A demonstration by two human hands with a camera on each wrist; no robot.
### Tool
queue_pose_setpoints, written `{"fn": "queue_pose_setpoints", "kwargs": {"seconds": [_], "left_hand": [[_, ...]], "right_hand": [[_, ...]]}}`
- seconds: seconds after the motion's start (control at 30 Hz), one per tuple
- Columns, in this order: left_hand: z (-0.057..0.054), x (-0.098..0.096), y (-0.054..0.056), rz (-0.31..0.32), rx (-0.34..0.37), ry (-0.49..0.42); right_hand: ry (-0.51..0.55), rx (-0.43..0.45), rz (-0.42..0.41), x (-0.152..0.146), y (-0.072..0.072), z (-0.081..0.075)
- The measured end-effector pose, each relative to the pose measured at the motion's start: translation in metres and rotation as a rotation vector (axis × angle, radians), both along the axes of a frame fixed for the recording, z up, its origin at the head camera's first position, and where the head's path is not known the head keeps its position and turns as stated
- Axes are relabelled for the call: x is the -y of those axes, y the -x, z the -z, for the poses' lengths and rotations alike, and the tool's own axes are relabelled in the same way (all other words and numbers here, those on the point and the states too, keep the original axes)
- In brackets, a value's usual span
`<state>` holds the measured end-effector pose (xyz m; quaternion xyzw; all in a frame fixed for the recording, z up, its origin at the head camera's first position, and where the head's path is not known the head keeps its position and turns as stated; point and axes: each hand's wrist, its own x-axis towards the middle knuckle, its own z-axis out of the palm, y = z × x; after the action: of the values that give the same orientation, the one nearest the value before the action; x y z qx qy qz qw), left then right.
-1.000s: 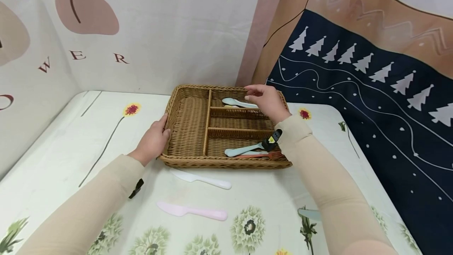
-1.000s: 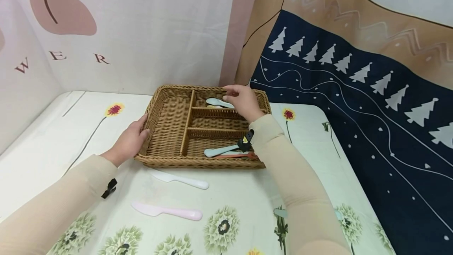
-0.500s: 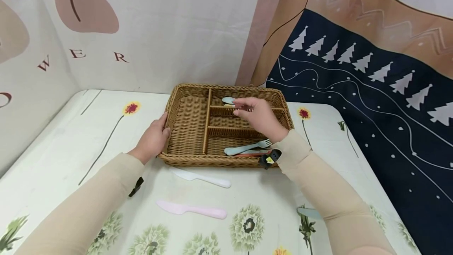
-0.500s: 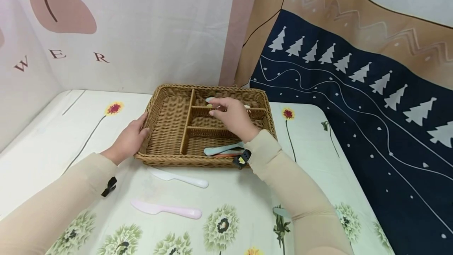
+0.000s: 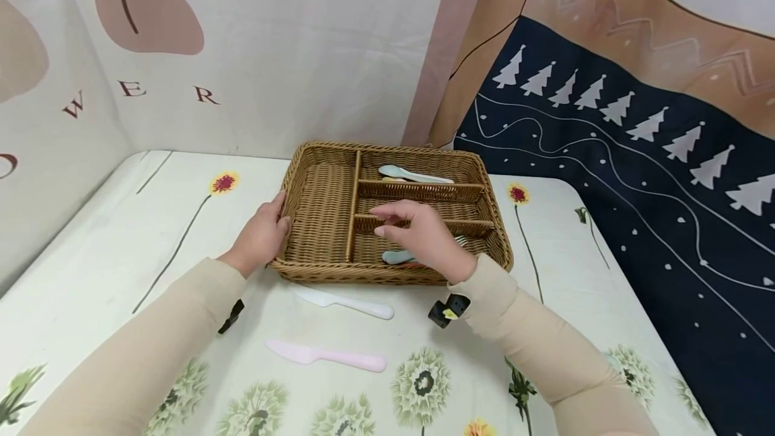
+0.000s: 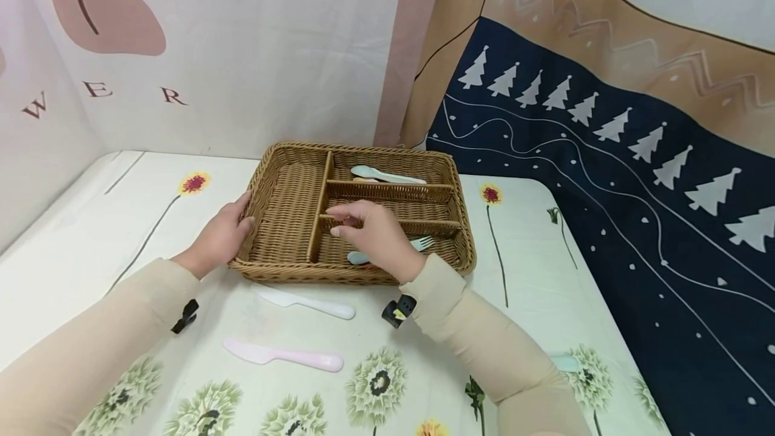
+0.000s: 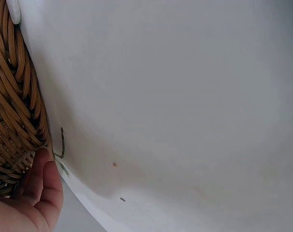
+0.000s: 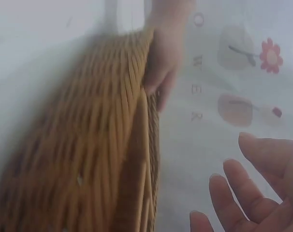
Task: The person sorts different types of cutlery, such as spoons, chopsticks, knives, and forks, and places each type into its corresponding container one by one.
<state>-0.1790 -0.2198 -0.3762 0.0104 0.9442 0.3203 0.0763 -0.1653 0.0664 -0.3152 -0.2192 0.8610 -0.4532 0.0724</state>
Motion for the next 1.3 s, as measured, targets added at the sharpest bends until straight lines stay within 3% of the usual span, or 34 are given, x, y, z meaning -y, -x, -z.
{"fn": "queue_pose_setpoints", "kwargs": {"seconds": [0.33,0.93,1.3], "left_hand": [[-0.001,0.000,0.002,0.005,0.008,0.007],[-0.001,-0.001,0.002,0.008,0.012,0.015],[-0.002,-0.001,0.001,0.005,0.020,0.006]], "right_hand": [[0.004,0.045,-0.066,0.012,-0.030,0.010],[-0.047,0.123,-0.228,0.027,-0.064,0.036],[-0.201,0.123,-0.323,0.038,-0.079,0.049]]}}
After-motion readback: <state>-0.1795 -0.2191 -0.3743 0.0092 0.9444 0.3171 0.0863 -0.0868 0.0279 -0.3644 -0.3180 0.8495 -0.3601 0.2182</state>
